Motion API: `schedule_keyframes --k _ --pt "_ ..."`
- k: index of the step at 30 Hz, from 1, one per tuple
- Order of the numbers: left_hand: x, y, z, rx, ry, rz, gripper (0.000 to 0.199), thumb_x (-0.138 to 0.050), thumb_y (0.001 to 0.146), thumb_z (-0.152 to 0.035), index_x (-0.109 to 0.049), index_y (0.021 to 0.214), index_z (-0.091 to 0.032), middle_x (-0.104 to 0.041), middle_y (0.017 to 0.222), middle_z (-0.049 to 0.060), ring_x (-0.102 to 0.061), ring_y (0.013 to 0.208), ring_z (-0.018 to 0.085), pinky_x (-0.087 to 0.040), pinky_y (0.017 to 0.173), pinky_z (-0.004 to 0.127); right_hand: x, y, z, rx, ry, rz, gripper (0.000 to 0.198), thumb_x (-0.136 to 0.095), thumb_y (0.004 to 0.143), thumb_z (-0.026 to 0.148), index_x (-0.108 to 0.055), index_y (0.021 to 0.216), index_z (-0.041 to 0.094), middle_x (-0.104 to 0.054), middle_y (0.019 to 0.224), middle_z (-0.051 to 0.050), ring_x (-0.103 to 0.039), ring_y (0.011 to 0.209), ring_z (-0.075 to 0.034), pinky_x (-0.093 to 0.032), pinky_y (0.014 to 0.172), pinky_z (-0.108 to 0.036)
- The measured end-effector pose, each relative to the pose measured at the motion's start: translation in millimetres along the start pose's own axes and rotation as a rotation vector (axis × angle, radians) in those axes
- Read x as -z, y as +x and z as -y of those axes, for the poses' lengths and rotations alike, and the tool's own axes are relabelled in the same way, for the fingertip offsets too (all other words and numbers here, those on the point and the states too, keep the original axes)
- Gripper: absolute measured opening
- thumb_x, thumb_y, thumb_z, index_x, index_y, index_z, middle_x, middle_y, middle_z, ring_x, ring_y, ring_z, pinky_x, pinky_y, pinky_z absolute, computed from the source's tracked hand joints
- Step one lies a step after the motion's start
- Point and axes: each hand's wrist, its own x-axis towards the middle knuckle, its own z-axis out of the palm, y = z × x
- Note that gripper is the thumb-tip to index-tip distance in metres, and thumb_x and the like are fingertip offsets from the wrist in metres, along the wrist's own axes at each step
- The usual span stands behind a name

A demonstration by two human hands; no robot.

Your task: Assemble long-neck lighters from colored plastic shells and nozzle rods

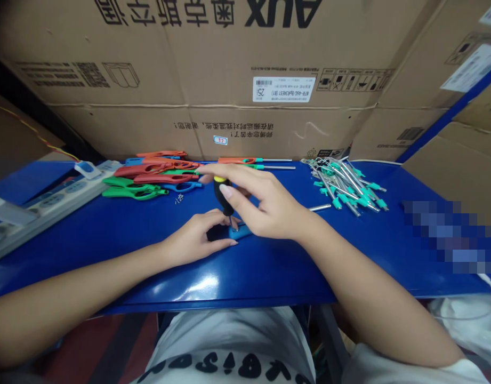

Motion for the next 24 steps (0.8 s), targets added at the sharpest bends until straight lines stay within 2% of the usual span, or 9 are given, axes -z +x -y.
schedule_keyframes --k 3,5,7,10,13,16,19,21,24 --pt "-1.8 -0.3 0.9 -0.005 -0.012 -0.01 0.022 -0.077 0.085 -0.025 -0.065 0.103 -0.02 -0.072 0.105 0.003 -0.068 0.101 0.02 -0.053 0.093 0.033 -1.4 1.6 -0.7 -0.027 0.084 -0.012 0.028 -0.05 0.103 0.034 -0.063 0.124 0.02 -0.072 0.104 -0.005 -0.066 0.073 -0.013 -0.055 0.068 -0.027" --pt "-3.4 -0.4 1.4 0.001 -0.021 -0.027 0.023 -0.078 0.084 -0.024 -0.065 0.103 -0.02 -0.073 0.104 0.003 -0.068 0.1 0.02 -0.053 0.092 0.033 -0.8 0.4 -4.2 0.04 -0.017 -0.077 0.024 -0.063 0.095 0.04 -0.068 0.108 0.02 -0.072 0.093 -0.004 -0.064 0.071 -0.014 -0.054 0.069 -0.028" --pt "-4.5 -0.4 1.1 0.01 -0.027 -0.039 0.023 -0.078 0.083 -0.024 -0.066 0.103 -0.02 -0.073 0.104 0.003 -0.069 0.099 0.021 -0.053 0.092 0.034 0.4 -1.3 -6.6 0.117 -0.149 -0.103 0.026 -0.068 0.092 0.044 -0.07 0.101 0.02 -0.07 0.088 -0.004 -0.064 0.073 -0.016 -0.053 0.069 -0.029" --pt "-3.8 -0.1 -0.8 0.014 -0.034 -0.04 0.021 -0.077 0.084 -0.023 -0.066 0.101 -0.02 -0.073 0.102 0.002 -0.068 0.098 0.021 -0.053 0.091 0.034 0.8 -1.5 -3.9 0.107 -0.184 -0.026 0.031 -0.055 0.099 0.04 -0.067 0.121 0.022 -0.071 0.11 -0.009 -0.067 0.091 -0.019 -0.055 0.075 -0.029" --pt "-2.1 0.2 -2.5 0.008 -0.034 -0.037 0.019 -0.077 0.084 -0.023 -0.065 0.098 -0.02 -0.073 0.102 0.002 -0.068 0.098 0.02 -0.053 0.09 0.033 -0.9 1.3 1.5 -0.016 -0.01 0.033 0.037 -0.04 0.105 0.028 -0.056 0.138 0.021 -0.069 0.119 -0.009 -0.067 0.093 -0.016 -0.055 0.076 -0.028" --pt "-2.1 0.3 -2.6 0.017 -0.04 -0.035 0.02 -0.078 0.083 -0.021 -0.065 0.099 -0.02 -0.073 0.104 0.001 -0.068 0.1 0.019 -0.052 0.093 0.033 -2.1 2.5 0.2 -0.02 0.006 -0.045 0.029 -0.053 0.101 0.033 -0.064 0.123 0.019 -0.072 0.102 -0.006 -0.066 0.081 -0.015 -0.054 0.073 -0.027" --pt "-3.1 0.5 -2.1 0.024 -0.049 -0.029 0.022 -0.078 0.083 -0.02 -0.065 0.101 -0.02 -0.073 0.104 0.001 -0.067 0.101 0.019 -0.052 0.094 0.033 -1.3 0.6 -5.4 0.061 -0.187 -0.139 0.029 -0.066 0.093 0.045 -0.07 0.104 0.019 -0.071 0.093 -0.006 -0.065 0.079 -0.017 -0.052 0.073 -0.029" --pt "-3.4 0.6 -2.1 0.023 -0.047 -0.03 0.022 -0.078 0.083 -0.021 -0.065 0.101 -0.02 -0.072 0.104 0.001 -0.067 0.1 0.019 -0.052 0.094 0.033 -0.4 -0.2 -6.9 0.071 -0.261 -0.123 0.031 -0.061 0.096 0.047 -0.07 0.107 0.019 -0.072 0.099 -0.008 -0.067 0.086 -0.019 -0.053 0.075 -0.03" --pt "-2.9 0.7 -2.6 0.025 -0.048 -0.024 0.02 -0.077 0.085 -0.023 -0.065 0.1 -0.02 -0.073 0.106 0.002 -0.067 0.1 0.019 -0.053 0.093 0.034 0.6 1.5 -5.1 -0.028 -0.088 -0.028 0.035 -0.041 0.106 0.037 -0.061 0.129 0.021 -0.068 0.121 -0.01 -0.067 0.097 -0.018 -0.054 0.078 -0.029"
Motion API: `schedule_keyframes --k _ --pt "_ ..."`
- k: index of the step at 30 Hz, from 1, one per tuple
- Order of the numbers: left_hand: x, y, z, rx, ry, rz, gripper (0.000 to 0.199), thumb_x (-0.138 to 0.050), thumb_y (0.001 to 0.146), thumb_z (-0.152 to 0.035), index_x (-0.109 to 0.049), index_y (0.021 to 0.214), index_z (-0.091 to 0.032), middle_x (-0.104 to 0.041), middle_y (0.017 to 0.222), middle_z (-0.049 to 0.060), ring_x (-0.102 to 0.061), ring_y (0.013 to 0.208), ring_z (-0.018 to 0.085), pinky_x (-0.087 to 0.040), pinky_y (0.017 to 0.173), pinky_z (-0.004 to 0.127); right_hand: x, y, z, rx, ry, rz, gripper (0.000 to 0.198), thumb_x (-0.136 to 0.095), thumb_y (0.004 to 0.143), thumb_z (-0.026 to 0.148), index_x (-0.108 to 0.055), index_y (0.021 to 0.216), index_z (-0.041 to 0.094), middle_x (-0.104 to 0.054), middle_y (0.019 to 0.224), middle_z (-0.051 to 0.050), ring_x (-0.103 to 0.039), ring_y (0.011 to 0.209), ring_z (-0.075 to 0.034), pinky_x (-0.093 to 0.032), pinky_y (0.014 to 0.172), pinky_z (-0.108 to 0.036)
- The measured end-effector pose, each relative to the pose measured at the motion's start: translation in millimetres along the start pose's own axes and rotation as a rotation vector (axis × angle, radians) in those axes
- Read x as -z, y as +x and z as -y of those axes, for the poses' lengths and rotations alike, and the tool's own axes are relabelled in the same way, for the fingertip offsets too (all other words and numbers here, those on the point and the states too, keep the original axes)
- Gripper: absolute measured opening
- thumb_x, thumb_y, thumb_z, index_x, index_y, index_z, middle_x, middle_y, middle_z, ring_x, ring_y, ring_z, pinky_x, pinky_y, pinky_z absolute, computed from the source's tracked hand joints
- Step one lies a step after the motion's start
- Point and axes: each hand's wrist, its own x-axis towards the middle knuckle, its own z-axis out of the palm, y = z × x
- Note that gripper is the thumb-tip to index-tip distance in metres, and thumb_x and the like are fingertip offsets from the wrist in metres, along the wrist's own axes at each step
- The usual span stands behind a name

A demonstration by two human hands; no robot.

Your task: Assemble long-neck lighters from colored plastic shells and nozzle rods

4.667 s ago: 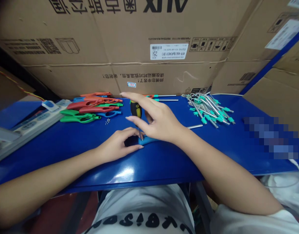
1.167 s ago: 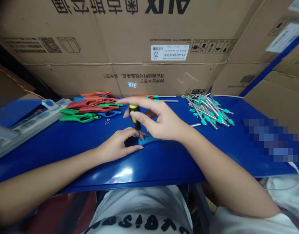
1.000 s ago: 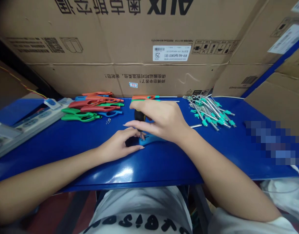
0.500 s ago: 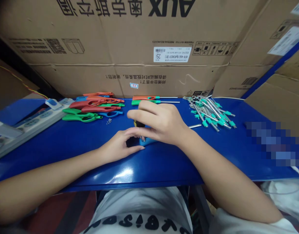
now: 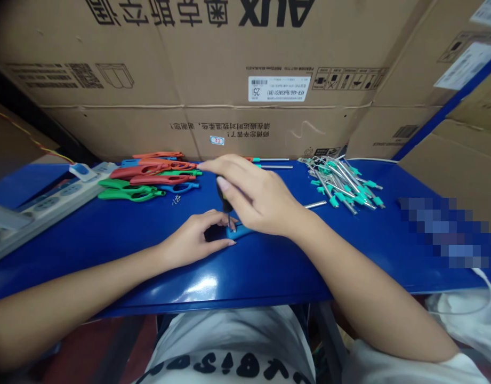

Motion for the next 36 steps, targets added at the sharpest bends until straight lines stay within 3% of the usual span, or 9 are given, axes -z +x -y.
schedule_keyframes --k 4,9,11,16,21,24,28,31,36 --pt "1 0 0 0.002 0.005 0.006 0.019 -0.076 0.086 -0.024 -0.065 0.101 -0.02 -0.072 0.11 0.003 -0.067 0.102 0.02 -0.053 0.094 0.034 0 3 -1 -0.107 0.265 0.067 0.035 -0.044 0.105 0.034 -0.056 0.134 0.018 -0.07 0.113 -0.008 -0.067 0.079 -0.012 -0.053 0.065 -0.023" --pt "0 0 1 0.0 -0.003 0.007 0.021 -0.077 0.084 -0.022 -0.065 0.102 -0.02 -0.072 0.108 0.002 -0.067 0.103 0.019 -0.052 0.096 0.034 -2 -1 -5 -0.009 -0.041 -0.12 0.037 -0.071 0.089 0.046 -0.07 0.111 0.017 -0.074 0.107 -0.009 -0.07 0.088 -0.019 -0.056 0.079 -0.031" --pt "0 0 1 -0.005 0.001 0.004 0.021 -0.077 0.085 -0.023 -0.065 0.102 -0.02 -0.072 0.108 0.003 -0.066 0.103 0.019 -0.052 0.095 0.034 -2 -1 -4 -0.01 -0.034 -0.122 0.035 -0.061 0.097 0.044 -0.069 0.119 0.018 -0.074 0.11 -0.009 -0.07 0.09 -0.019 -0.056 0.082 -0.031" --pt "0 0 -1 -0.003 0.024 0.002 0.019 -0.076 0.086 -0.024 -0.066 0.101 -0.02 -0.073 0.108 0.003 -0.066 0.101 0.02 -0.052 0.092 0.034 0 2 3 -0.145 0.336 -0.013 0.035 -0.043 0.106 0.036 -0.064 0.127 0.018 -0.074 0.105 -0.006 -0.063 0.06 -0.009 -0.051 0.056 -0.023" --pt "-1 -1 -2 -0.006 0.036 -0.009 0.019 -0.076 0.086 -0.022 -0.065 0.101 -0.021 -0.073 0.105 0.001 -0.067 0.1 0.02 -0.051 0.092 0.034 0 1 -4 0.036 0.024 -0.17 0.026 -0.068 0.092 0.043 -0.072 0.095 0.017 -0.071 0.085 -0.004 -0.061 0.067 -0.012 -0.051 0.065 -0.026" --pt "-2 -1 -1 -0.012 0.026 -0.019 0.02 -0.077 0.085 -0.022 -0.065 0.101 -0.021 -0.073 0.103 0.001 -0.067 0.098 0.019 -0.052 0.092 0.033 -1 -2 -4 0.14 -0.123 -0.128 0.028 -0.06 0.097 0.042 -0.072 0.108 0.019 -0.072 0.096 -0.007 -0.067 0.085 -0.017 -0.054 0.075 -0.028" --pt "-1 -1 -2 -0.018 0.045 -0.03 0.018 -0.077 0.085 -0.023 -0.065 0.097 -0.02 -0.073 0.1 0.001 -0.067 0.095 0.019 -0.052 0.089 0.032 -7 -2 4 0.032 0.121 0.012 0.04 -0.034 0.106 0.028 -0.054 0.141 0.021 -0.069 0.12 -0.008 -0.068 0.087 -0.014 -0.057 0.077 -0.028" --pt "-1 -1 -2 -0.009 0.04 -0.026 0.017 -0.076 0.085 -0.023 -0.065 0.098 -0.021 -0.073 0.102 0.001 -0.067 0.098 0.019 -0.051 0.091 0.033 -9 0 5 -0.007 0.177 -0.028 0.033 -0.045 0.104 0.031 -0.062 0.13 0.019 -0.073 0.104 -0.005 -0.065 0.073 -0.011 -0.055 0.069 -0.025" --pt "-1 -1 -1 -0.011 0.022 -0.025 0.019 -0.076 0.085 -0.021 -0.065 0.1 -0.021 -0.074 0.103 0.0 -0.068 0.098 0.019 -0.052 0.091 0.033 -3 -3 -7 0.156 -0.167 -0.13 0.032 -0.068 0.092 0.045 -0.071 0.108 0.018 -0.074 0.091 -0.006 -0.067 0.077 -0.016 -0.053 0.072 -0.027"
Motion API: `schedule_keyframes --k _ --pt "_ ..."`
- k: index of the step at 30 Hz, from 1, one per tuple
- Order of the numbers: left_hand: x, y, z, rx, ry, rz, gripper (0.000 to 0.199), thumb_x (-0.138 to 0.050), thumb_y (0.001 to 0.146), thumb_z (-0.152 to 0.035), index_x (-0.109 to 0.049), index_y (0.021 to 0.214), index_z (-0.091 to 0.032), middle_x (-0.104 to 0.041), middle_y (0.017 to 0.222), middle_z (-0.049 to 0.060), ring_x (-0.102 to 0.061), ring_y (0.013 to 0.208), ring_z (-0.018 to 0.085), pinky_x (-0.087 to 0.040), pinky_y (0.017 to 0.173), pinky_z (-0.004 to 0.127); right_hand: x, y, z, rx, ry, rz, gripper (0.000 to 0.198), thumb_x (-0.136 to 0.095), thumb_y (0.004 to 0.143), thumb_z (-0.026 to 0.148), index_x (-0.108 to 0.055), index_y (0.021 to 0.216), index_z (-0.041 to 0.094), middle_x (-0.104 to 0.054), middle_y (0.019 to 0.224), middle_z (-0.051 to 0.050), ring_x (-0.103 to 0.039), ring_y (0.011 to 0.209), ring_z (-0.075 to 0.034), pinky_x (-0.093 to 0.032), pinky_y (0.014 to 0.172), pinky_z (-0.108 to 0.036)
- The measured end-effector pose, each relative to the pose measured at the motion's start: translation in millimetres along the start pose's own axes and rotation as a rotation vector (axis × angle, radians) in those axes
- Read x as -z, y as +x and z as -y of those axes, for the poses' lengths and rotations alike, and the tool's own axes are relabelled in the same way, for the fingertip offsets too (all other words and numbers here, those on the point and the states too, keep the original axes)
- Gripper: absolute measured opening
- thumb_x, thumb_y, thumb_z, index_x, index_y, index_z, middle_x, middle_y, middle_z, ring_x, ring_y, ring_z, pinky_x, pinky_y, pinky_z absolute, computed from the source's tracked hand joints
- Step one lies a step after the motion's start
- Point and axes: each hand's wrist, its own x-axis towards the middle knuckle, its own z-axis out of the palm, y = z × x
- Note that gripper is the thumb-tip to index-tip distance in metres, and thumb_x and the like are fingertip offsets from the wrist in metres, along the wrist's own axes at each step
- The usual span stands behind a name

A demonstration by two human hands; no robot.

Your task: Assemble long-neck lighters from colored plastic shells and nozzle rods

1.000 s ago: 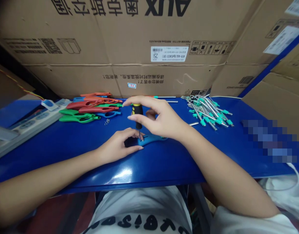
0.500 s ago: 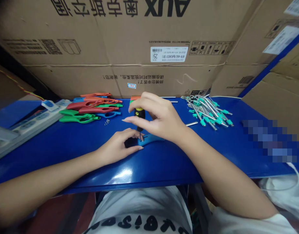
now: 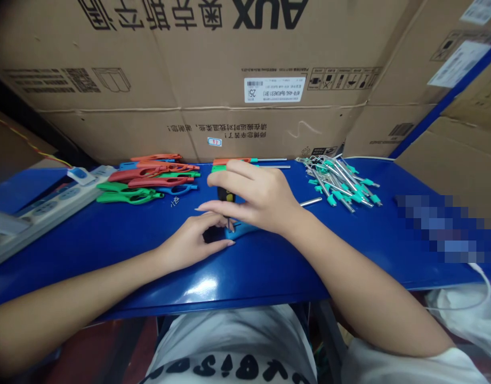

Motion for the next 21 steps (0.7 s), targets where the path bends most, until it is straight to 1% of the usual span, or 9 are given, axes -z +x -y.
schedule_keyframes --k 2,5,7,9,11,13,16,18,21 --pt "1 0 -1 0.003 0.014 0.0 0.018 -0.076 0.085 -0.022 -0.065 0.098 -0.021 -0.074 0.101 0.0 -0.068 0.096 0.019 -0.052 0.09 0.033 1 -1 -2 0.038 -0.027 0.051 0.034 -0.058 0.098 0.043 -0.068 0.119 0.018 -0.074 0.099 -0.007 -0.07 0.087 -0.018 -0.054 0.075 -0.028" --pt "2 0 -3 0.024 0.011 0.012 0.016 -0.075 0.086 -0.024 -0.066 0.099 -0.02 -0.073 0.103 0.001 -0.068 0.096 0.019 -0.053 0.09 0.033 0 0 0 -0.084 0.183 0.133 0.038 -0.037 0.106 0.031 -0.055 0.138 0.021 -0.07 0.123 -0.009 -0.069 0.1 -0.017 -0.055 0.079 -0.028" --pt "2 0 -3 0.032 0.004 0.017 0.016 -0.075 0.086 -0.024 -0.066 0.098 -0.021 -0.073 0.104 0.002 -0.067 0.098 0.02 -0.053 0.091 0.034 -3 3 3 -0.189 0.369 0.146 0.038 -0.035 0.107 0.029 -0.054 0.138 0.02 -0.07 0.118 -0.009 -0.069 0.088 -0.014 -0.056 0.071 -0.025" --pt "2 0 -3 0.032 0.006 0.015 0.016 -0.075 0.086 -0.024 -0.066 0.098 -0.021 -0.074 0.104 0.002 -0.068 0.098 0.02 -0.052 0.091 0.034 -5 4 4 -0.234 0.432 0.113 0.033 -0.046 0.104 0.034 -0.061 0.129 0.018 -0.072 0.107 -0.007 -0.067 0.075 -0.012 -0.054 0.062 -0.023" --pt "1 0 -2 0.027 0.006 0.016 0.017 -0.075 0.085 -0.023 -0.066 0.099 -0.021 -0.074 0.105 0.001 -0.068 0.099 0.02 -0.052 0.092 0.034 -5 3 3 -0.206 0.343 0.049 0.03 -0.061 0.097 0.04 -0.067 0.117 0.018 -0.074 0.102 -0.007 -0.066 0.073 -0.013 -0.053 0.062 -0.024" --pt "1 0 -2 0.016 0.014 0.008 0.019 -0.076 0.084 -0.021 -0.066 0.1 -0.021 -0.074 0.104 0.001 -0.068 0.098 0.02 -0.053 0.092 0.034 -4 1 2 -0.135 0.189 0.006 0.033 -0.07 0.09 0.046 -0.071 0.109 0.02 -0.074 0.099 -0.007 -0.068 0.077 -0.016 -0.055 0.069 -0.027" --pt "1 0 -2 0.004 0.037 -0.019 0.02 -0.078 0.082 -0.02 -0.067 0.099 -0.021 -0.074 0.1 0.001 -0.068 0.095 0.02 -0.053 0.09 0.034 -3 -1 2 -0.018 0.08 0.039 0.034 -0.065 0.093 0.047 -0.071 0.112 0.02 -0.074 0.101 -0.009 -0.07 0.089 -0.02 -0.056 0.077 -0.03" --pt "2 1 -3 0.005 0.035 -0.017 0.019 -0.078 0.083 -0.021 -0.066 0.098 -0.021 -0.074 0.099 0.0 -0.068 0.094 0.019 -0.053 0.088 0.032 -4 -1 4 -0.045 0.181 0.075 0.033 -0.051 0.102 0.039 -0.066 0.123 0.02 -0.072 0.113 -0.01 -0.07 0.094 -0.019 -0.056 0.078 -0.029" --pt "2 0 -3 0.016 0.017 -0.006 0.018 -0.077 0.084 -0.021 -0.066 0.099 -0.02 -0.074 0.1 0.001 -0.068 0.095 0.019 -0.053 0.088 0.031 -4 2 9 -0.199 0.491 0.144 0.038 -0.034 0.108 0.03 -0.053 0.14 0.019 -0.069 0.12 -0.009 -0.068 0.076 -0.01 -0.056 0.066 -0.023"
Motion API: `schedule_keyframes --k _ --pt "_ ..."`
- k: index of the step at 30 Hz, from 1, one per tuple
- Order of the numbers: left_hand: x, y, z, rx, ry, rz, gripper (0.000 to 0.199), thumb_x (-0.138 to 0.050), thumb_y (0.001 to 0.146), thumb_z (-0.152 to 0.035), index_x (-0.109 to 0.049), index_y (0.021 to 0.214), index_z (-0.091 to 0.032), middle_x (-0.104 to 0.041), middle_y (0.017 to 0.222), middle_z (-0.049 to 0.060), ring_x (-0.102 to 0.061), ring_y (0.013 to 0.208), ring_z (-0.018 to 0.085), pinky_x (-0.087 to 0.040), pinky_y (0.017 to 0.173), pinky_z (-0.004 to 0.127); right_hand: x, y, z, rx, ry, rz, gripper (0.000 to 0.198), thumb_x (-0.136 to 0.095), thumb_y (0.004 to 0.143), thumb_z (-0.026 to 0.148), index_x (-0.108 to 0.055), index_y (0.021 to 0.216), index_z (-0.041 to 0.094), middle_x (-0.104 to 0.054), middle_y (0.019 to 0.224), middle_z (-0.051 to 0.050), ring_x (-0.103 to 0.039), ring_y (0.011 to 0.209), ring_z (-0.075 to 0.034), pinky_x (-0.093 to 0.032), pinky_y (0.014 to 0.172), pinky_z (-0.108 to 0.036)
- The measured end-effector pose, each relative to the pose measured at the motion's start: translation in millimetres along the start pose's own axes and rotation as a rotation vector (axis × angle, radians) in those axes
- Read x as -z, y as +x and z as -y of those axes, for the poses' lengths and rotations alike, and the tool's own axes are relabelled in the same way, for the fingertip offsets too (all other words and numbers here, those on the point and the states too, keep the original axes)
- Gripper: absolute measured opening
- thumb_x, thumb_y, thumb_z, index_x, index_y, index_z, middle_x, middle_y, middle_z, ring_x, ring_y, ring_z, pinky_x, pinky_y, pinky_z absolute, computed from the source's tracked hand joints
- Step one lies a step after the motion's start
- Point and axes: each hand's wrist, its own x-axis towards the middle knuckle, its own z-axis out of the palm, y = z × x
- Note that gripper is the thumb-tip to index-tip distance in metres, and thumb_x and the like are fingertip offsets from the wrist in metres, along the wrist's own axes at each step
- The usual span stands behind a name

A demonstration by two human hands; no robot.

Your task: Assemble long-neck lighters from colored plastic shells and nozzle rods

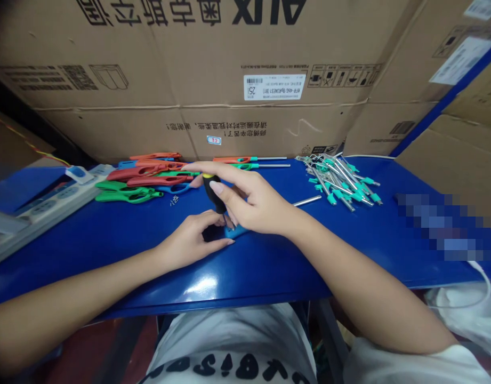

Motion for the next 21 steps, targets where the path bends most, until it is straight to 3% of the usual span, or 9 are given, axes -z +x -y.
schedule_keyframes --k 2,4,8,11,14,16,18,21 --pt "0 0 0 0.009 -0.011 0.002 0.02 -0.077 0.084 -0.021 -0.066 0.101 -0.02 -0.074 0.102 0.001 -0.069 0.096 0.019 -0.053 0.09 0.032 -1 1 2 -0.06 0.121 0.042 0.038 -0.036 0.108 0.03 -0.05 0.141 0.019 -0.07 0.112 -0.007 -0.062 0.063 -0.006 -0.053 0.057 -0.019" --pt "-1 -1 1 0.013 -0.007 0.002 0.02 -0.077 0.084 -0.021 -0.066 0.101 -0.021 -0.074 0.103 0.001 -0.069 0.096 0.02 -0.054 0.09 0.033 -2 2 3 -0.068 0.089 0.025 0.034 -0.046 0.105 0.032 -0.057 0.134 0.019 -0.07 0.108 -0.006 -0.062 0.064 -0.007 -0.053 0.056 -0.02" --pt "-3 -1 2 -0.01 0.013 -0.037 0.021 -0.078 0.082 -0.019 -0.067 0.1 -0.02 -0.075 0.101 0.002 -0.069 0.095 0.021 -0.055 0.088 0.034 -4 0 2 0.051 -0.245 -0.09 0.028 -0.064 0.095 0.041 -0.068 0.112 0.019 -0.072 0.101 -0.007 -0.066 0.077 -0.014 -0.054 0.065 -0.025" --pt "-4 -1 3 -0.021 0.016 -0.051 0.023 -0.078 0.082 -0.02 -0.067 0.102 -0.02 -0.075 0.101 0.003 -0.069 0.095 0.022 -0.056 0.087 0.035 -2 0 3 0.138 -0.441 -0.047 0.035 -0.059 0.097 0.046 -0.068 0.118 0.019 -0.073 0.102 -0.008 -0.068 0.086 -0.018 -0.054 0.073 -0.028" --pt "-4 -1 4 -0.007 0.014 -0.045 0.021 -0.077 0.083 -0.022 -0.066 0.101 -0.02 -0.075 0.1 0.002 -0.069 0.092 0.021 -0.056 0.086 0.034 2 1 8 0.097 -0.301 0.022 0.037 -0.04 0.106 0.035 -0.06 0.133 0.02 -0.071 0.118 -0.009 -0.068 0.096 -0.017 -0.056 0.081 -0.029" --pt "-3 -1 3 0.005 0.008 -0.038 0.02 -0.077 0.083 -0.022 -0.066 0.1 -0.02 -0.075 0.1 0.002 -0.069 0.092 0.02 -0.056 0.086 0.033 5 2 11 0.029 -0.125 0.058 0.038 -0.034 0.107 0.028 -0.057 0.136 0.02 -0.071 0.119 -0.008 -0.069 0.091 -0.014 -0.057 0.079 -0.028" --pt "-3 -1 2 0.016 0.003 -0.026 0.021 -0.077 0.083 -0.022 -0.065 0.1 -0.019 -0.074 0.102 0.002 -0.069 0.094 0.02 -0.055 0.087 0.033 6 3 11 -0.005 -0.044 0.058 0.033 -0.041 0.106 0.028 -0.06 0.131 0.02 -0.072 0.116 -0.006 -0.068 0.081 -0.012 -0.056 0.071 -0.025" --pt "-2 -1 0 0.022 0.003 -0.018 0.02 -0.076 0.084 -0.021 -0.065 0.1 -0.019 -0.074 0.102 0.002 -0.069 0.095 0.02 -0.055 0.087 0.033 5 3 7 0.024 -0.143 -0.035 0.022 -0.059 0.099 0.033 -0.068 0.114 0.019 -0.073 0.109 -0.006 -0.067 0.079 -0.013 -0.056 0.071 -0.026"
